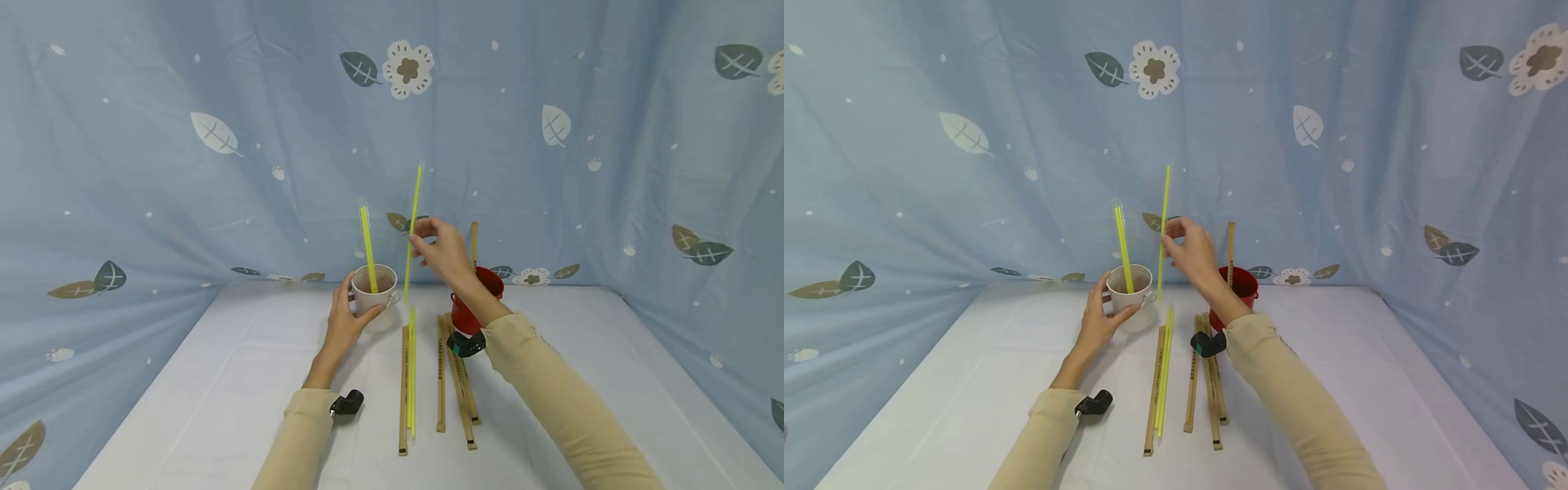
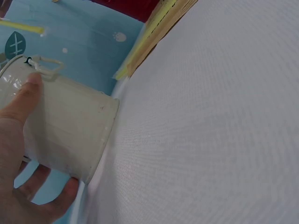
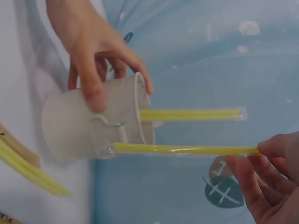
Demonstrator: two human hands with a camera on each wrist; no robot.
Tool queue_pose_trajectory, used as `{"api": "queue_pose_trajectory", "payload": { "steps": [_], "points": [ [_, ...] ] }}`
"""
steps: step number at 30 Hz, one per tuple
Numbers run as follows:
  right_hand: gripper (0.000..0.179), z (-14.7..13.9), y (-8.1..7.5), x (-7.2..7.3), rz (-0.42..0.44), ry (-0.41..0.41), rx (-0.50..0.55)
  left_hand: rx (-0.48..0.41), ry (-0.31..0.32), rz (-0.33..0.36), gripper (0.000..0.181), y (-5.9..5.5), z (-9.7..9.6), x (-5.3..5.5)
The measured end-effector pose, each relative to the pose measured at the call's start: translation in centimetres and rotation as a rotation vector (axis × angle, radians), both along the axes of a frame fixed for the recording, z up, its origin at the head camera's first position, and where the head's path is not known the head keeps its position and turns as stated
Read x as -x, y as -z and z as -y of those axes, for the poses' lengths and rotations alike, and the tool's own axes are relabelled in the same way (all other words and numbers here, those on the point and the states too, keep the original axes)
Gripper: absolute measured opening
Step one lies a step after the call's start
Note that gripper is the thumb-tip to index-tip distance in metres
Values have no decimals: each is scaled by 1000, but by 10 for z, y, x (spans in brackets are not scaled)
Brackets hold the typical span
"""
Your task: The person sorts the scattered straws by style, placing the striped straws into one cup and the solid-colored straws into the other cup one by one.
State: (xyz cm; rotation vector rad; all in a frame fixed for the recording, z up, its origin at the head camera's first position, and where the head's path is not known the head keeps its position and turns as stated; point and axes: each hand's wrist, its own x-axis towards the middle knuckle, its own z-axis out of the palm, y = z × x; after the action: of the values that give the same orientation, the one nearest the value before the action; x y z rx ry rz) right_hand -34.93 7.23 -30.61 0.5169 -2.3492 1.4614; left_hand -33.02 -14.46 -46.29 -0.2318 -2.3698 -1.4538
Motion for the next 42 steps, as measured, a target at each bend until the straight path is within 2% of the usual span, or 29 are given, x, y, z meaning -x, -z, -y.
{"api": "queue_pose_trajectory", "payload": {
  "steps": [9, 14, 18, 24, 33, 42],
  "points": [
    [24, 12, -20, 6, -65, 29, -5, 30, -22, -79, 96, 3, -1, 2],
    [25, 19, -26, 9, -83, 27, -5, 9, -11, -14, 96, 1, -1, 1],
    [24, 24, -26, 11, -94, 18, 25, 1, 1, 9, 96, 0, 0, -1],
    [23, 28, -15, 14, -79, -6, 48, -1, 1, 7, 97, 0, 0, 0],
    [24, 32, 11, 14, -22, -8, -3, 8, 7, 5, 97, 0, -2, 3],
    [22, 42, 30, 12, -1, -11, -61, 5, -4, -6, 96, -1, -1, 0]
  ]
}}
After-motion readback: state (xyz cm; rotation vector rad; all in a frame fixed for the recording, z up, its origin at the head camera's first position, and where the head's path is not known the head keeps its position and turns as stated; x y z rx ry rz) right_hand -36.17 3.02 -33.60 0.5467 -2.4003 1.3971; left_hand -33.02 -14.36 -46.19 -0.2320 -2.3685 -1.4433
